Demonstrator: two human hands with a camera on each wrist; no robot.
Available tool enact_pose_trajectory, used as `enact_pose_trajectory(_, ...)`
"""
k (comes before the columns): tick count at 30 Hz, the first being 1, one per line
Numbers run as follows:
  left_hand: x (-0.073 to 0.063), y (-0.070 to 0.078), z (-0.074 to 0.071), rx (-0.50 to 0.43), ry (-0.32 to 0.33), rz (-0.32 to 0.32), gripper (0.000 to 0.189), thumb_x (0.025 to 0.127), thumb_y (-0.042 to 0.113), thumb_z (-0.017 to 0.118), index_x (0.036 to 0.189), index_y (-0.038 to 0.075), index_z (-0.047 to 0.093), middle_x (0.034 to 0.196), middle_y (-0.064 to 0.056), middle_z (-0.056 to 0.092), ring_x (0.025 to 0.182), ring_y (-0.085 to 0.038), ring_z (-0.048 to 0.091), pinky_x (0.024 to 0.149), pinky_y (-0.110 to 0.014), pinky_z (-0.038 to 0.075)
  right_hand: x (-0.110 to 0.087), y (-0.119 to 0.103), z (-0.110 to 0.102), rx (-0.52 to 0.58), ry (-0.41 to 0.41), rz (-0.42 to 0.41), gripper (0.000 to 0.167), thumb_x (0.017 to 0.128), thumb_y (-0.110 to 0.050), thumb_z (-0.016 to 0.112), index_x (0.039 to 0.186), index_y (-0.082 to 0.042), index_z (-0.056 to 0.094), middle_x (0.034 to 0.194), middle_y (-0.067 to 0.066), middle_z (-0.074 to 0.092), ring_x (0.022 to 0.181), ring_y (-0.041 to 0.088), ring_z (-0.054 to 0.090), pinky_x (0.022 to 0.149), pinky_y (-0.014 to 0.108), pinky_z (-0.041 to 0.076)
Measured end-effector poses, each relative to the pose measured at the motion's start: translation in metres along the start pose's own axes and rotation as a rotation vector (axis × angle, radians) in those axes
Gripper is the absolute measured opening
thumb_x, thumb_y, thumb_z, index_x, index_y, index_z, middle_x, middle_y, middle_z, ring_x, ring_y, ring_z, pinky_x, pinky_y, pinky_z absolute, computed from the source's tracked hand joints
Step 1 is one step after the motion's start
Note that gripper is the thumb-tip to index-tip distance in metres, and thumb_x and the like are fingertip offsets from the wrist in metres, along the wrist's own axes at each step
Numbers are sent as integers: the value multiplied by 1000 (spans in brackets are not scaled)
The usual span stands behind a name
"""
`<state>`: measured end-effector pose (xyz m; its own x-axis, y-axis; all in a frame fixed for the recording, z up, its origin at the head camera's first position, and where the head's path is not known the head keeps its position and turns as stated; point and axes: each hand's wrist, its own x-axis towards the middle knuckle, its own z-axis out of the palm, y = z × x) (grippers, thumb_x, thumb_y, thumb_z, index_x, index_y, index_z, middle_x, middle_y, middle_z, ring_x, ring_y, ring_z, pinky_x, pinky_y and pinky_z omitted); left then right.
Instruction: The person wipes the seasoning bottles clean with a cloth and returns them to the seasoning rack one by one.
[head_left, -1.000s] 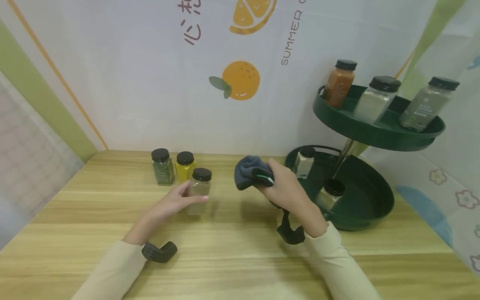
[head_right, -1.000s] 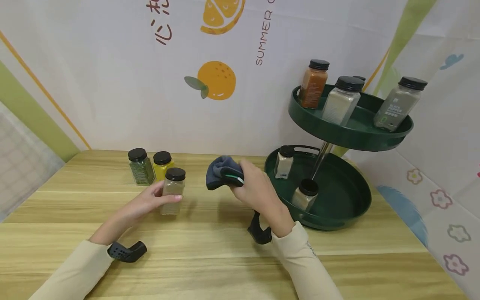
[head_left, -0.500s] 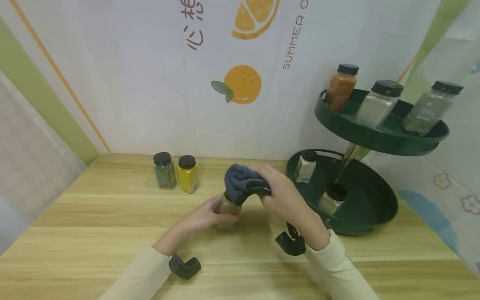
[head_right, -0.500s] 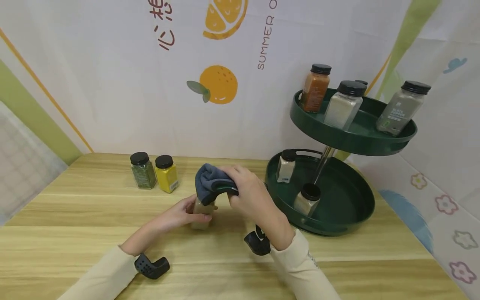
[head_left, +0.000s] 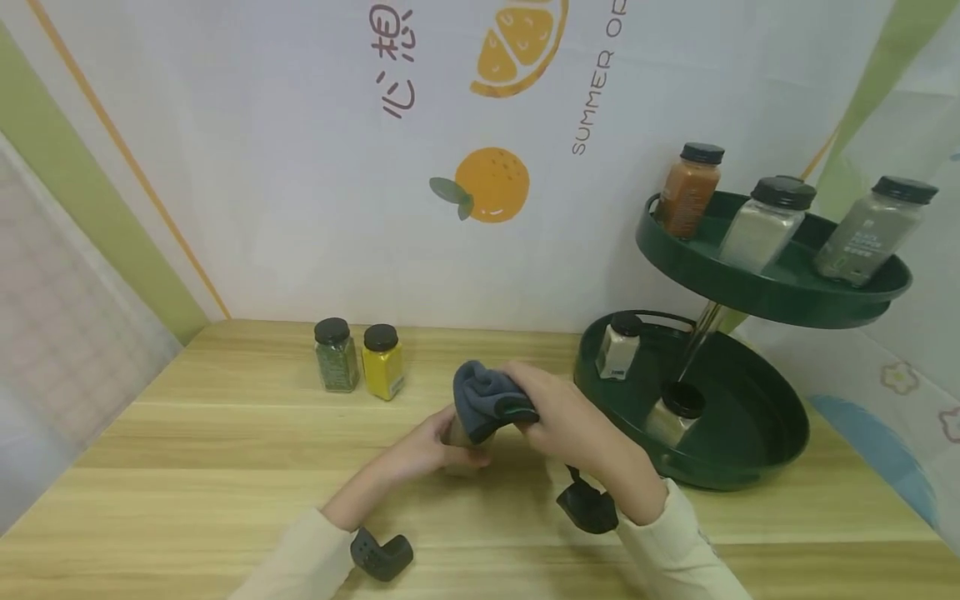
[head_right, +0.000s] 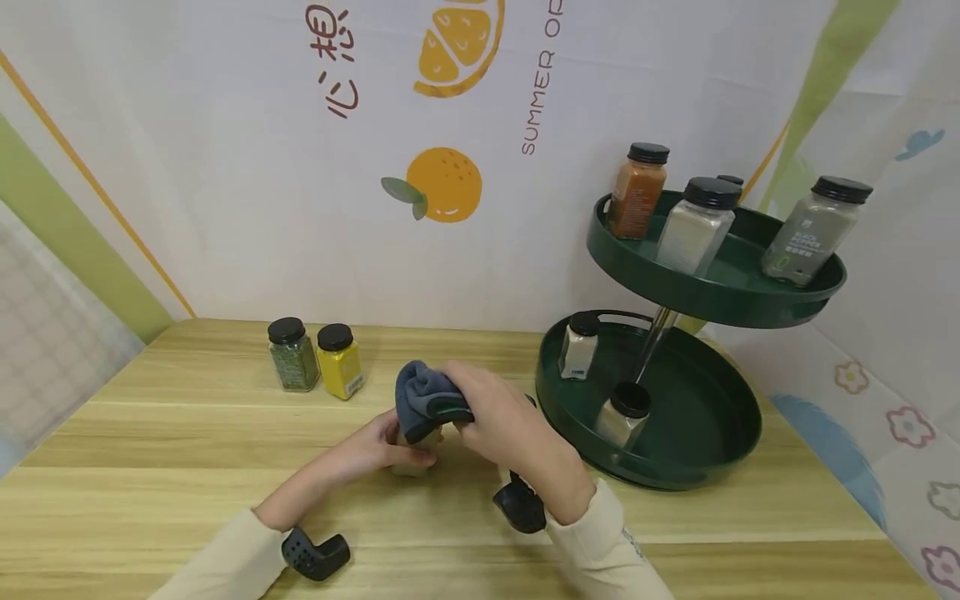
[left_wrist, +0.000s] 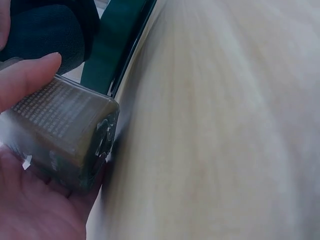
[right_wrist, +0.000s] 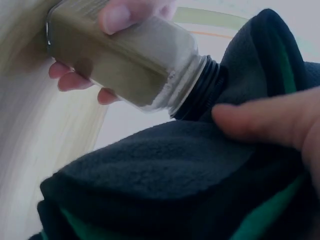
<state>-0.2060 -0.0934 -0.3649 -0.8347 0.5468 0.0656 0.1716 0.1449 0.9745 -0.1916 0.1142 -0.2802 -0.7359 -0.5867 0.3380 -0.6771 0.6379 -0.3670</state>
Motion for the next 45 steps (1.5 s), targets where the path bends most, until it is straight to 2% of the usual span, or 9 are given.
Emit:
enact_pose_trajectory(6, 4, 0, 0, -36, -13, -21, 73, 75, 13, 74, 139, 21, 39, 144, -3, 41, 137, -25, 27, 113, -54, 12, -3, 6, -4, -35, -18, -80, 92, 64, 24, 55, 136, -33, 45, 126, -1, 57, 114, 19, 56, 87, 36, 49)
enact_pose_trajectory(10, 5, -1, 0, -55, -55, -30, 83, 74, 10, 75, 144, 22, 31, 148, -2, 35, 139, -25, 25, 113, -53, 11, -3, 11, -9, 29, -58, -78, 89, 63, 27, 49, 130, -32, 53, 128, -1, 55, 119, 21, 53, 89, 38, 48)
enact_pose_trajectory(19, 3, -5, 2, -50, -69, -54, 73, 76, 10, 74, 139, 13, 38, 122, -7, 56, 108, -16, 50, 98, -33, 35, 0, 30, -15, 101, -49, -115, 59, 75, 22, 54, 115, -19, 66, 125, 5, 59, 121, 25, 52, 98, 44, 44)
enact_pose_trajectory(23, 2, -6, 4, -46, -56, -57, 70, 75, 10, 74, 137, 11, 40, 120, -8, 57, 108, -17, 51, 97, -33, 36, -3, 34, -19, 64, -73, -74, 67, 69, 27, 48, 116, -18, 66, 124, 5, 59, 121, 27, 51, 97, 44, 45)
enact_pose_trajectory(28, 1, -6, 6, -58, -42, -68, 67, 76, 12, 74, 134, 13, 41, 123, -8, 56, 111, -18, 49, 99, -37, 34, -5, 33, -26, -24, -17, -52, 79, 61, 29, 41, 119, -20, 64, 123, 4, 60, 118, 27, 54, 92, 44, 47)
enact_pose_trajectory(33, 1, -6, 6, -59, -34, -61, 65, 75, 12, 74, 132, 13, 43, 123, -6, 56, 112, -18, 50, 100, -37, 35, -5, 22, -25, 88, 38, -76, 63, 75, 20, 54, 122, -22, 61, 123, 1, 59, 116, 22, 55, 94, 43, 46)
enact_pose_trajectory(36, 1, -7, 5, -72, -40, -49, 73, 75, 10, 74, 139, 17, 38, 135, -5, 49, 125, -22, 43, 109, -44, 26, -4, 10, -22, 113, -5, -111, 63, 77, 19, 56, 124, -24, 59, 125, 0, 57, 120, 21, 52, 98, 44, 44)
enact_pose_trajectory(40, 1, -8, 5, -83, -29, -49, 81, 75, 11, 75, 143, 21, 33, 148, -2, 36, 139, -25, 26, 114, -52, 12, -5, -2, -17, 32, -76, -105, 80, 65, 26, 51, 124, -28, 58, 129, 0, 54, 123, 24, 48, 99, 49, 40)
enact_pose_trajectory(45, 1, -7, 5, -105, -28, -53, 80, 75, 10, 75, 143, 19, 34, 147, -3, 37, 138, -26, 28, 114, -51, 13, -4, -2, -15, 24, -98, -101, 83, 61, 28, 44, 121, -27, 61, 129, 0, 54, 123, 26, 48, 98, 51, 41)
